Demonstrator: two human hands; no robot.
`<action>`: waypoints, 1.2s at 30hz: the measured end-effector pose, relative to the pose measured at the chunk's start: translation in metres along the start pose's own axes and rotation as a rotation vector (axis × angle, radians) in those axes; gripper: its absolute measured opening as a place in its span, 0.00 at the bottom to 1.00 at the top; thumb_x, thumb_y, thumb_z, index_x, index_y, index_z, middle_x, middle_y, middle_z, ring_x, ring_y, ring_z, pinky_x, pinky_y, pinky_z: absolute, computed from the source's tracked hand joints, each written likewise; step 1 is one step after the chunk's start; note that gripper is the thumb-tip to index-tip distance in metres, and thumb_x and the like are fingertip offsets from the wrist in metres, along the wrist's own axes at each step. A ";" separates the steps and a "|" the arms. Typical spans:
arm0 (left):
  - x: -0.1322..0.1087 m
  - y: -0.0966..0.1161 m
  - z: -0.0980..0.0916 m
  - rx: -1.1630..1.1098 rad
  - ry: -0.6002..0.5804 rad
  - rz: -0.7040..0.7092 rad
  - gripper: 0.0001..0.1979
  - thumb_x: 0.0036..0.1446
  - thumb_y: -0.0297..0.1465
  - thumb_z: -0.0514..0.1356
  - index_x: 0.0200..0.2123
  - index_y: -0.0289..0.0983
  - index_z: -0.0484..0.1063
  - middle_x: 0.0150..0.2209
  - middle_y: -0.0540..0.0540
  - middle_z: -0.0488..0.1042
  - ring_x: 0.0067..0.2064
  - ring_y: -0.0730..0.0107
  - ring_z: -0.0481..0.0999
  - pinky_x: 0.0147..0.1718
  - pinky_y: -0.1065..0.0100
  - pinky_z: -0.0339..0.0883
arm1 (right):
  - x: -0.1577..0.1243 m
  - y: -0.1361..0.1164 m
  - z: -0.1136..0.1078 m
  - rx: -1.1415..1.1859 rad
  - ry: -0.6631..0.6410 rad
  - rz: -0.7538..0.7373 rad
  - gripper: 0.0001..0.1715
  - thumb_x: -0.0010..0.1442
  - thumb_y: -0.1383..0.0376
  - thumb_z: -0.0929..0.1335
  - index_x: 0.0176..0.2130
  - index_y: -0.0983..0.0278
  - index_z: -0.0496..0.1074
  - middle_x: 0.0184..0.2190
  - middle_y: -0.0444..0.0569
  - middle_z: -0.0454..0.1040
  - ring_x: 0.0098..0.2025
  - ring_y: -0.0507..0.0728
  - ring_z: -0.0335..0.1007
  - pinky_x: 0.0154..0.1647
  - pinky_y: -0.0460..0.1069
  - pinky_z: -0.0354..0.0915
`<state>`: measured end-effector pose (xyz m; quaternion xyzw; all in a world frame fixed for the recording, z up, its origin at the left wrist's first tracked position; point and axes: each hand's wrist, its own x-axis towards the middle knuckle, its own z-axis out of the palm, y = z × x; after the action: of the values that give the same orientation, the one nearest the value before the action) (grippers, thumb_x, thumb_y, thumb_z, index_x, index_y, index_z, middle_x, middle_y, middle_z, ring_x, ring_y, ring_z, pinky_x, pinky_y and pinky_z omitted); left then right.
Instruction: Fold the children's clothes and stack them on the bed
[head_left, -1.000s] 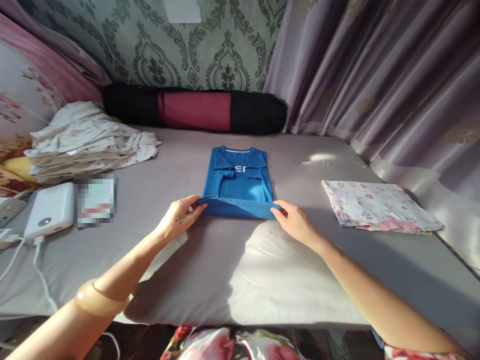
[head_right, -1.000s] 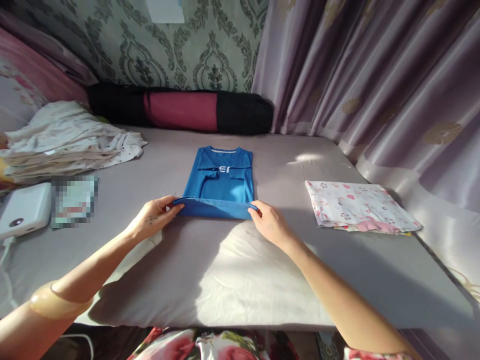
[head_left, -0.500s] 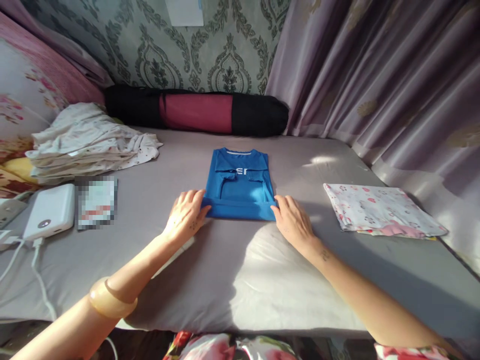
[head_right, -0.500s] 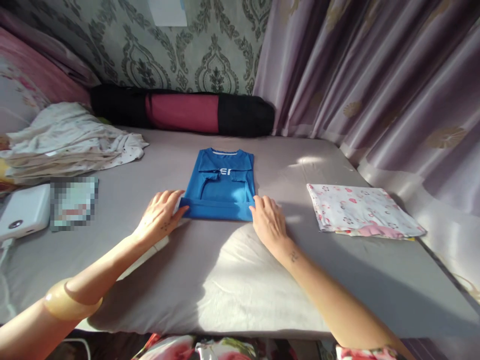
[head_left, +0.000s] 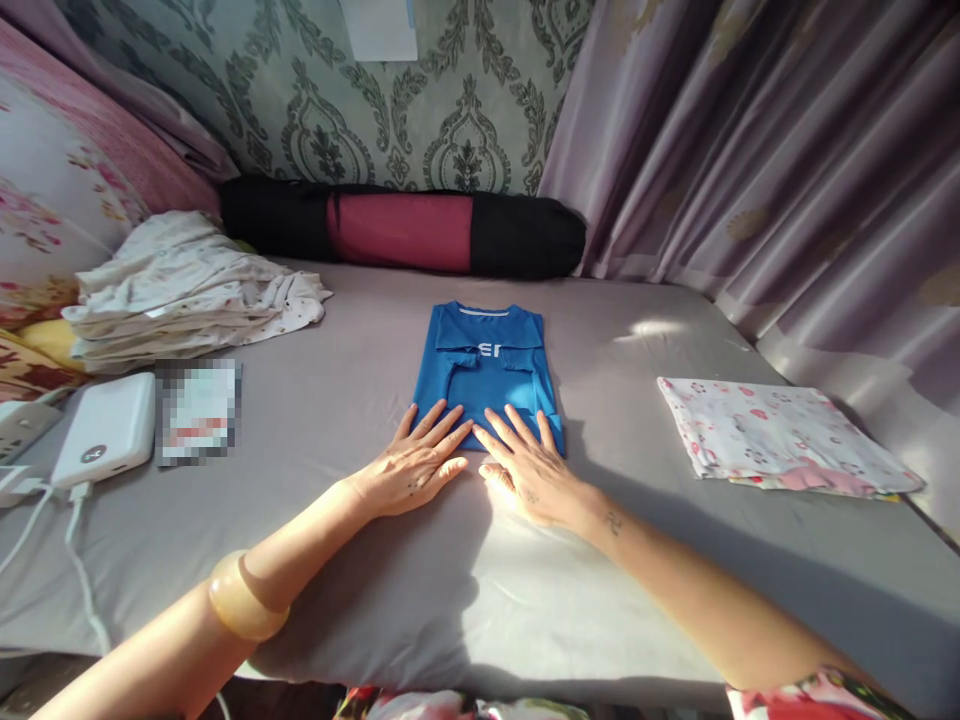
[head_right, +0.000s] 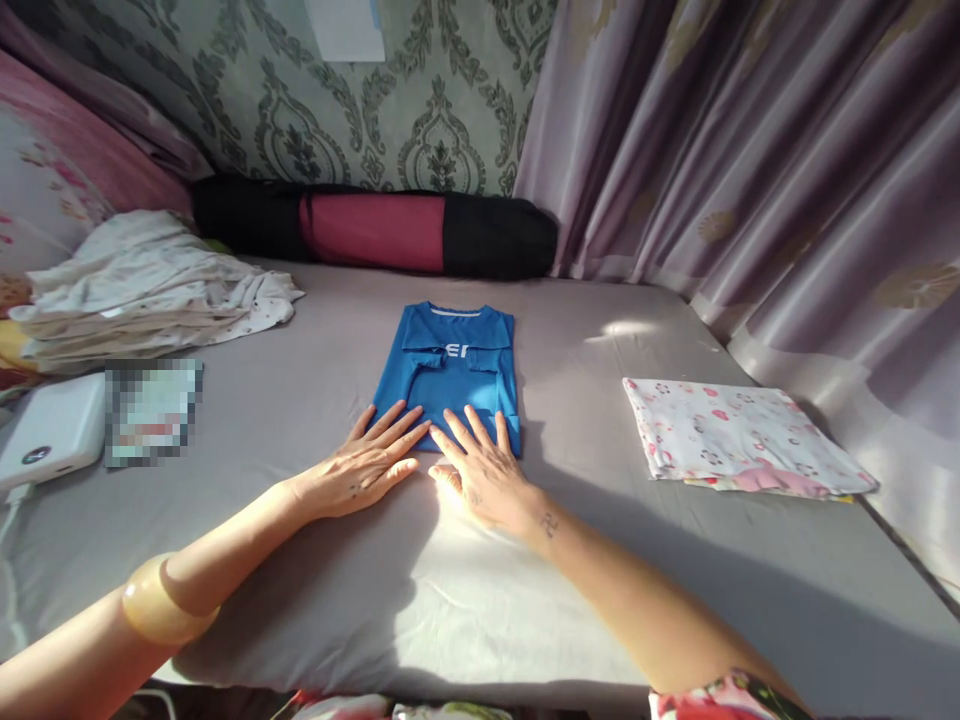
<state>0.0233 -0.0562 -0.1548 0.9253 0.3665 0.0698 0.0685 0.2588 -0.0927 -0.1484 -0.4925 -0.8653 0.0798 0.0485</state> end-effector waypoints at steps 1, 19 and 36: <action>-0.001 -0.001 0.002 -0.008 -0.010 -0.004 0.29 0.69 0.45 0.42 0.69 0.43 0.48 0.70 0.43 0.47 0.71 0.51 0.42 0.65 0.40 0.40 | 0.000 0.000 0.001 -0.001 -0.003 0.000 0.32 0.71 0.53 0.53 0.69 0.57 0.49 0.71 0.49 0.44 0.71 0.67 0.34 0.66 0.74 0.37; 0.004 -0.019 0.001 -0.004 -0.014 -0.075 0.27 0.69 0.43 0.42 0.69 0.44 0.50 0.70 0.43 0.46 0.70 0.54 0.45 0.65 0.45 0.46 | -0.009 0.030 0.004 -0.024 0.045 0.064 0.32 0.71 0.52 0.52 0.69 0.59 0.50 0.70 0.50 0.45 0.72 0.62 0.32 0.69 0.67 0.40; 0.002 -0.011 0.000 0.034 0.041 -0.086 0.28 0.68 0.44 0.44 0.68 0.43 0.53 0.70 0.41 0.50 0.70 0.51 0.46 0.65 0.41 0.43 | -0.011 0.019 -0.008 -0.020 -0.012 0.069 0.32 0.72 0.52 0.52 0.69 0.60 0.50 0.71 0.51 0.43 0.72 0.63 0.32 0.69 0.68 0.38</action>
<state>0.0174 -0.0464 -0.1570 0.9081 0.4083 0.0794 0.0481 0.2816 -0.0917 -0.1445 -0.5219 -0.8489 0.0757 0.0358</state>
